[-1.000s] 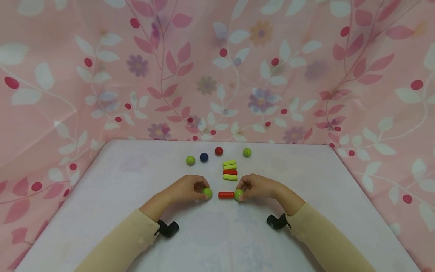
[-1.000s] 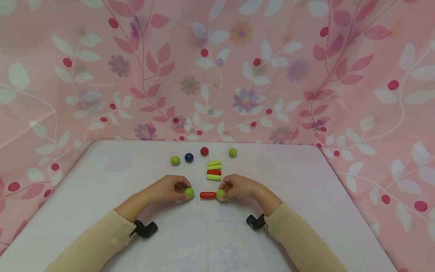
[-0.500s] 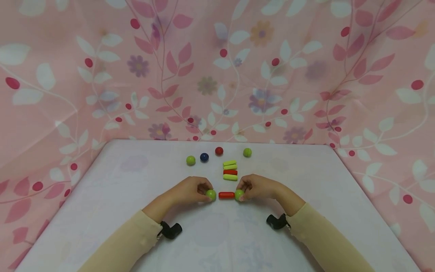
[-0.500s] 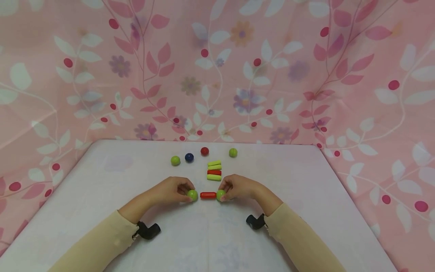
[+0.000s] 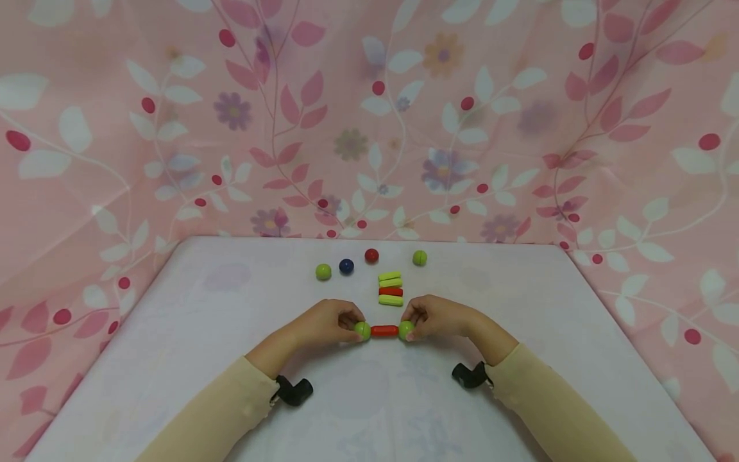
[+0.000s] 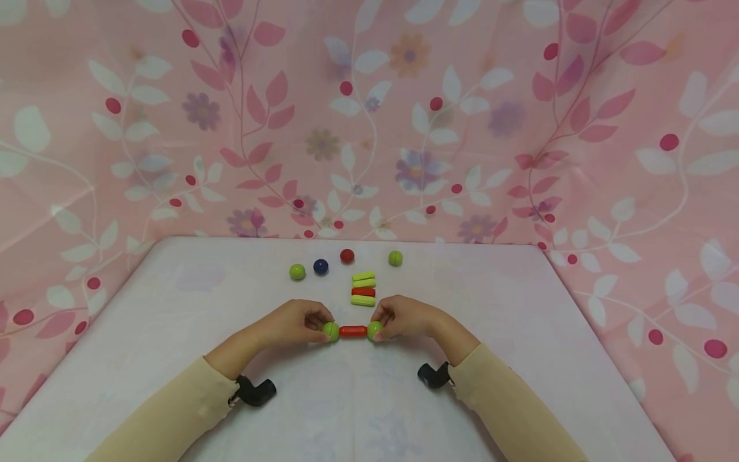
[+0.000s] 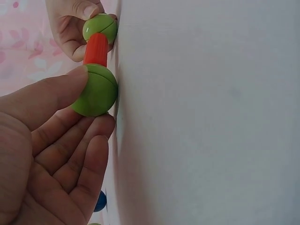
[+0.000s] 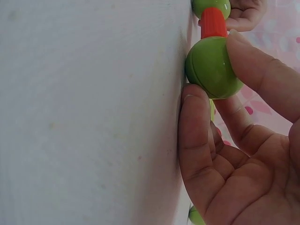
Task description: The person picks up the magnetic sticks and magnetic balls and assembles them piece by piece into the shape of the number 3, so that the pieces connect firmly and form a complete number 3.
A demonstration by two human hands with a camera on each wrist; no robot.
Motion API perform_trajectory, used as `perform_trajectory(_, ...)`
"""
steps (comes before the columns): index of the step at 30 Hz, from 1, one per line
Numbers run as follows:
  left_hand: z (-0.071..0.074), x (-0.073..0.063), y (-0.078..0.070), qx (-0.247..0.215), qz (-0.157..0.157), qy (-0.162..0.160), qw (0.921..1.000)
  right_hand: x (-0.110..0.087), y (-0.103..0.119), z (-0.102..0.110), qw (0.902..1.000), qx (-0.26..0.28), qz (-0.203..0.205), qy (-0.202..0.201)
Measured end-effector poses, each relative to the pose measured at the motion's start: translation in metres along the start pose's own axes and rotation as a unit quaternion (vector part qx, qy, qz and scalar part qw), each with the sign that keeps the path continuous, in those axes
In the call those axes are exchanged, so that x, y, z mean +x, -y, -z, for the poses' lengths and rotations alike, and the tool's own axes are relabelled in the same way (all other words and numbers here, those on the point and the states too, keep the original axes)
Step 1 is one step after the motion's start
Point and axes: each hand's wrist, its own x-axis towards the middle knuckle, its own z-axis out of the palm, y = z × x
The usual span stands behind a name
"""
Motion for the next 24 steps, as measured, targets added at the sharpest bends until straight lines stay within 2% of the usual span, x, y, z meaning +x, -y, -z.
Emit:
perform_trajectory(11, -0.005, -0.001, -0.005, 0.022, 0.011, 0.004, 0.9997, 0.001, -0.002, -0.001, 0.9999, 0.006, -0.003, -0.008)
perform_trajectory(24, -0.011, 0.0, -0.007, 0.031, 0.025, -0.017, 0.9991, -0.002, -0.001, -0.002, 0.9995, 0.031, -0.002, -0.006)
